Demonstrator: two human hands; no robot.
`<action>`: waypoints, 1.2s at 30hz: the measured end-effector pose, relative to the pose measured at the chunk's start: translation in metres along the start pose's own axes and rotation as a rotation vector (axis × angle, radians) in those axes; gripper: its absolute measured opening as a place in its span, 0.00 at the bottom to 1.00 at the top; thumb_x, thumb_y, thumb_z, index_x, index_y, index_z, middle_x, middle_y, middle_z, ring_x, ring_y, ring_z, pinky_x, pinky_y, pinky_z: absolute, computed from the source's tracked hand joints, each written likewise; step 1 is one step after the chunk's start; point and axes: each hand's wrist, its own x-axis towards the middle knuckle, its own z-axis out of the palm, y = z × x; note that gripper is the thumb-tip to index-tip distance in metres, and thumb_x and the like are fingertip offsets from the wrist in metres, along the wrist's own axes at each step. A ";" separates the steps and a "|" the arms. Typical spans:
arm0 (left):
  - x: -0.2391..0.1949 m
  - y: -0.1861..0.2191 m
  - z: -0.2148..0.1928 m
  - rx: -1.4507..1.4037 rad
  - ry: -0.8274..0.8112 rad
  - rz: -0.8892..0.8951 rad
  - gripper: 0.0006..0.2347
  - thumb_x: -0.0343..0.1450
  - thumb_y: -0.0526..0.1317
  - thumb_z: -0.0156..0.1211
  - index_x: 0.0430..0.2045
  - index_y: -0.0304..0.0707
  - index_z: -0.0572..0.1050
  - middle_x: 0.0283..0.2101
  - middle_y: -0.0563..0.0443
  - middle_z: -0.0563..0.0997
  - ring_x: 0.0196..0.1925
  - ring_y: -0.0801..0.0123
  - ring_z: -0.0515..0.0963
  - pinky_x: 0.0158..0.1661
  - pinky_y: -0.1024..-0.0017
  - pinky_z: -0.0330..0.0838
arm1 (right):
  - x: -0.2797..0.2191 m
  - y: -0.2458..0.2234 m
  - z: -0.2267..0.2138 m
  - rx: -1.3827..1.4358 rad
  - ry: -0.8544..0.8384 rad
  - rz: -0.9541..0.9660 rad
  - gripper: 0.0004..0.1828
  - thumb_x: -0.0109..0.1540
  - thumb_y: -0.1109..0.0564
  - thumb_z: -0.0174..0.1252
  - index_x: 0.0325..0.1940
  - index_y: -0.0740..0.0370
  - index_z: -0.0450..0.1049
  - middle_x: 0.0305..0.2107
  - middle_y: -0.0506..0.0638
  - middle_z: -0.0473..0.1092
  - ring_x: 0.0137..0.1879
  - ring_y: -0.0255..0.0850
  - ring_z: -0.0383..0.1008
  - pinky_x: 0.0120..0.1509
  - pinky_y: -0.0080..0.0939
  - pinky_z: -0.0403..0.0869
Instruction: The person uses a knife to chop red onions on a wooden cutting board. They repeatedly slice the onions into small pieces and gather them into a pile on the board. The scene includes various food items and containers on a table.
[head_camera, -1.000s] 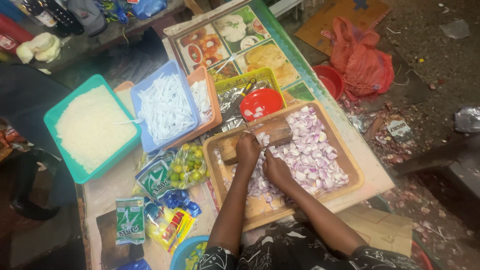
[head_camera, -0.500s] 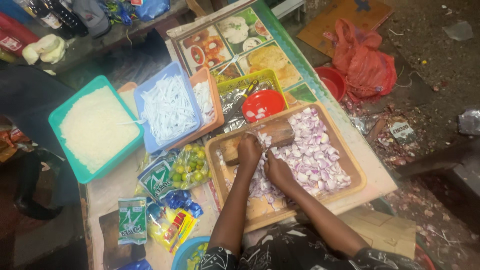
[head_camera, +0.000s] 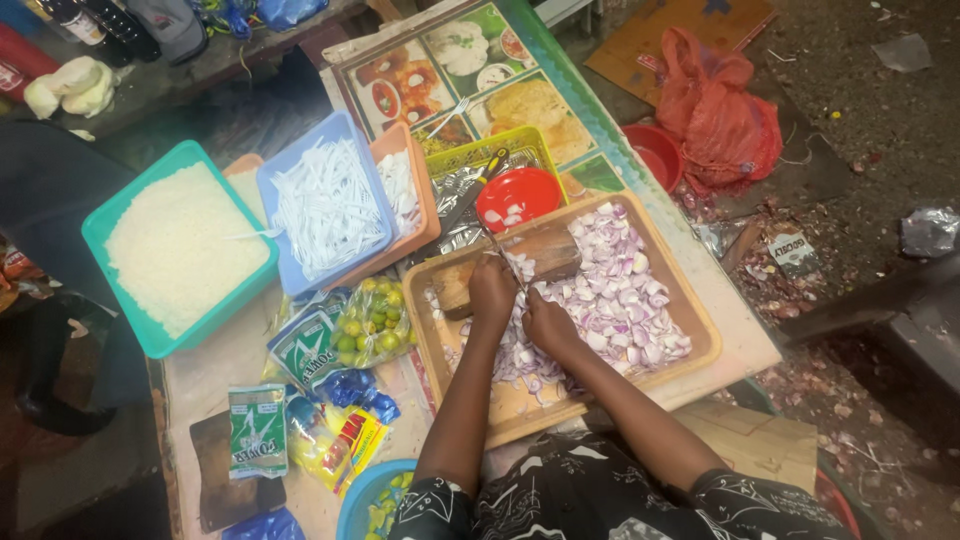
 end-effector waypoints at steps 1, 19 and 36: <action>-0.001 0.001 0.000 -0.001 -0.003 -0.025 0.03 0.63 0.29 0.57 0.23 0.28 0.78 0.34 0.34 0.79 0.38 0.41 0.80 0.42 0.53 0.74 | -0.001 -0.002 -0.002 0.011 0.004 -0.006 0.16 0.62 0.56 0.50 0.52 0.65 0.67 0.27 0.71 0.74 0.36 0.70 0.76 0.43 0.68 0.73; -0.002 0.004 -0.010 -0.040 -0.016 -0.062 0.01 0.64 0.26 0.57 0.23 0.27 0.75 0.33 0.34 0.77 0.38 0.40 0.78 0.41 0.52 0.72 | -0.012 -0.020 -0.021 -0.022 -0.008 -0.013 0.15 0.63 0.56 0.51 0.52 0.64 0.66 0.23 0.70 0.73 0.33 0.68 0.76 0.39 0.68 0.72; -0.001 0.002 -0.010 -0.070 -0.009 -0.037 0.01 0.62 0.27 0.59 0.21 0.29 0.76 0.32 0.36 0.78 0.36 0.43 0.80 0.40 0.54 0.73 | -0.011 -0.019 -0.010 -0.021 0.038 -0.013 0.16 0.62 0.56 0.51 0.51 0.68 0.65 0.22 0.71 0.73 0.32 0.70 0.75 0.39 0.69 0.72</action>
